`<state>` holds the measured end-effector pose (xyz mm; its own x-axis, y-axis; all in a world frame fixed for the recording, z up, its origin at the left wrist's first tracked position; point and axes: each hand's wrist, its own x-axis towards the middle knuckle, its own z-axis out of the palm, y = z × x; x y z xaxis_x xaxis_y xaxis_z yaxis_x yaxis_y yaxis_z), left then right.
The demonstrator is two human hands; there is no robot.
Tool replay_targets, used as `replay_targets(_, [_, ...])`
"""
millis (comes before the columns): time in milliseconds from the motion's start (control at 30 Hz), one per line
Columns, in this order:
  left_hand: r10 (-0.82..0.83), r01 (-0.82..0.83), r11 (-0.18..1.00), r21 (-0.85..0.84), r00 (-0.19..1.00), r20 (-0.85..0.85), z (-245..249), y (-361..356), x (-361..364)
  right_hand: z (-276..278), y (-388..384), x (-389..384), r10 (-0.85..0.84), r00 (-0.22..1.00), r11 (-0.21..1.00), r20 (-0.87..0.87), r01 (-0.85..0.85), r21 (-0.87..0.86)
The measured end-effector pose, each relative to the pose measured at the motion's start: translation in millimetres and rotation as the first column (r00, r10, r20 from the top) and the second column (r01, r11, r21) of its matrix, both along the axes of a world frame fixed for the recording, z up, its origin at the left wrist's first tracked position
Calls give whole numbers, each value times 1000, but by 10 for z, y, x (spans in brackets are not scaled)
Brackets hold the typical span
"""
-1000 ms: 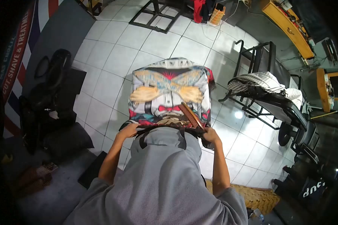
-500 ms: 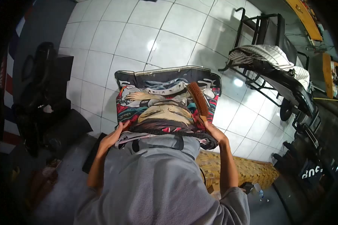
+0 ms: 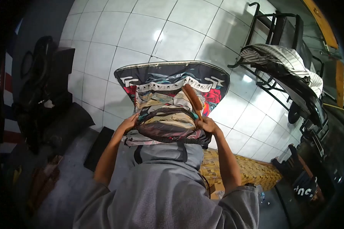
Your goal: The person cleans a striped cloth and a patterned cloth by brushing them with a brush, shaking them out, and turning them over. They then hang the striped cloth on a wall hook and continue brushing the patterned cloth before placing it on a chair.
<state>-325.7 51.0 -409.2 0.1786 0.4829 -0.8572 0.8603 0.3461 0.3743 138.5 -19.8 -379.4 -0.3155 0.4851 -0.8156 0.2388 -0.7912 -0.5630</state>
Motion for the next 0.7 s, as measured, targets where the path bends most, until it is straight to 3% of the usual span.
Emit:
replay_targets(33, [13, -11, 999, -49, 999, 32, -36, 0, 31, 171, 196, -75, 38, 985, 999, 170, -37, -5])
replay_targets(133, [-65, 68, 992, -105, 998, 26, -126, -35, 146, -155, 173, -143, 217, 903, 976, 370, -204, -73])
replay_targets(200, [-144, 141, 984, -106, 989, -24, -187, -28, 183, -860, -145, -67, 288, 889, 958, 357, -264, -116])
replay_targets(267, [-151, 150, 989, 15, 986, 70, -301, -29, 118, -1090, -241, -26, 365, 885, 930, 290, -330, -162])
replay_targets(333, [-130, 115, 986, 120, 984, 124, -362, -64, 63, -1129, -312, 73, 361, 895, 918, 263, -391, 69])
replay_targets(367, [-20, 15, 998, 55, 995, 94, -391, -83, 40, -1182, -333, 54, 261, 927, 955, 269, -289, 69])
replay_targets(400, [-29, 18, 995, 102, 993, 114, -375, -58, 52, -1263, -373, 71, 158, 948, 980, 276, -184, 70])
replay_targets(500, [-59, 21, 961, 277, 990, 131, -253, 180, 92, -745, 21, 27, 137, 874, 976, 466, -200, 89])
replay_targets(567, [-52, 8, 900, 435, 995, 89, -189, 513, 163, -661, 252, 20, -151, 810, 932, 566, -74, 355])
replay_targets(600, [-42, 3, 859, 512, 997, 65, -114, 701, 179, -622, 383, 10, -298, 762, 873, 575, -26, 487])
replay_targets(667, [-102, -116, 549, 828, 974, 204, 258, 1163, 387, -283, 871, 85, -421, 798, 843, 430, 170, 510])
replay_targets(700, [-82, -157, 557, 815, 967, 242, 519, 1399, 490, -39, 1100, 105, -491, 773, 777, 401, 181, 604])
